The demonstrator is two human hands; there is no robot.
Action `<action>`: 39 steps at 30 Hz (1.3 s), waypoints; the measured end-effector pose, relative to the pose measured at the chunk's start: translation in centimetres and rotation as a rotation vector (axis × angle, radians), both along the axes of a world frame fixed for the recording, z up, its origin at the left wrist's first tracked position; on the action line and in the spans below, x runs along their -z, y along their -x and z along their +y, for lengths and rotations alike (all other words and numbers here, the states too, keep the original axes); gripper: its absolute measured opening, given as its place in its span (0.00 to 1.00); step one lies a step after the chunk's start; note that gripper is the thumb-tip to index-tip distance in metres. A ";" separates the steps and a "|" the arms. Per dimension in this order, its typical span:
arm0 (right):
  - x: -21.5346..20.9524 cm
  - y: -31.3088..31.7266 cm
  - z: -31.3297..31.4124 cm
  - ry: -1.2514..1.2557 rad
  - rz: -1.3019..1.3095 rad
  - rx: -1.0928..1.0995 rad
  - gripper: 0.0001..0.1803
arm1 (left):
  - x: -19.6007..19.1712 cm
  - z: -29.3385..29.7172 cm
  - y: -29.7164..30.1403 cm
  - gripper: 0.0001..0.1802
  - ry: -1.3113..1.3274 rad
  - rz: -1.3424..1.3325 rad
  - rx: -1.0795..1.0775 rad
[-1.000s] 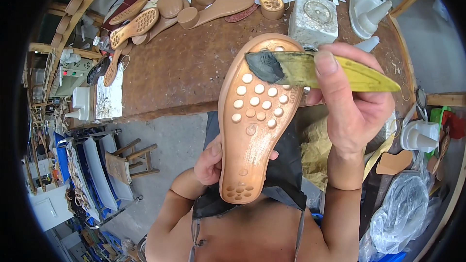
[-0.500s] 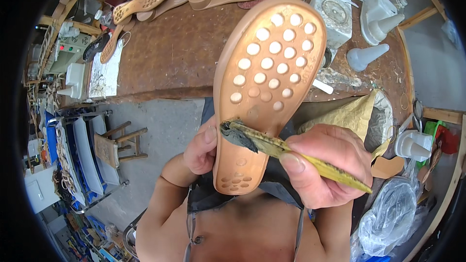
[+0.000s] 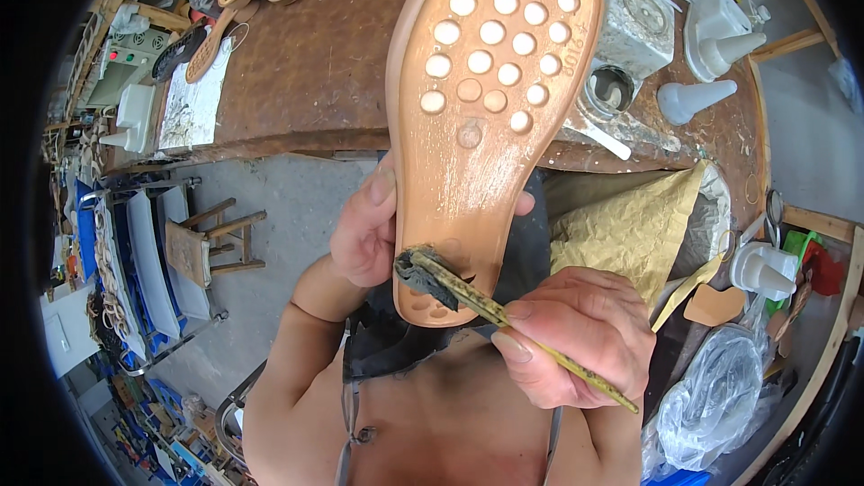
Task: Applying glue or a finish to the bottom of shoe soles using a hand brush in a manufacturing setting.
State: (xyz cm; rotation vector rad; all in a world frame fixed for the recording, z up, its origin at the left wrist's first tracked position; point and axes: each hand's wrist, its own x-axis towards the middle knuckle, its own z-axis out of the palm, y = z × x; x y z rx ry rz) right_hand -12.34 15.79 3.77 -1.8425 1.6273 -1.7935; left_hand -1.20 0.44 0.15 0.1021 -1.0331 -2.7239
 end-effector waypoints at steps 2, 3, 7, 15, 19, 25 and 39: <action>-0.2 0.1 0.0 -0.021 -0.001 -0.022 0.15 | 0.1 -0.1 -0.4 0.47 0.020 -0.014 0.019; -0.8 0.4 0.0 -0.077 0.009 0.003 0.14 | 0.1 -0.2 -0.6 0.48 0.041 -0.031 0.036; -2.6 0.8 -2.1 -0.096 -0.351 0.102 0.08 | 0.7 0.3 -2.0 0.39 0.130 0.023 0.005; -3.8 0.8 -4.0 0.008 -0.240 0.173 0.10 | 0.4 0.0 -2.6 0.38 0.142 0.120 0.031; -1.5 -1.5 -1.7 -0.049 -0.162 0.178 0.09 | 0.5 -0.1 -2.6 0.35 0.078 0.135 -0.097; -1.1 -2.7 -0.8 -0.064 0.013 0.017 0.16 | 0.5 -0.5 -1.9 0.37 0.058 0.096 -0.151; -2.9 -2.3 -2.1 -0.161 0.163 -0.199 0.16 | 0.5 -1.4 -1.6 0.32 -0.091 0.065 -0.129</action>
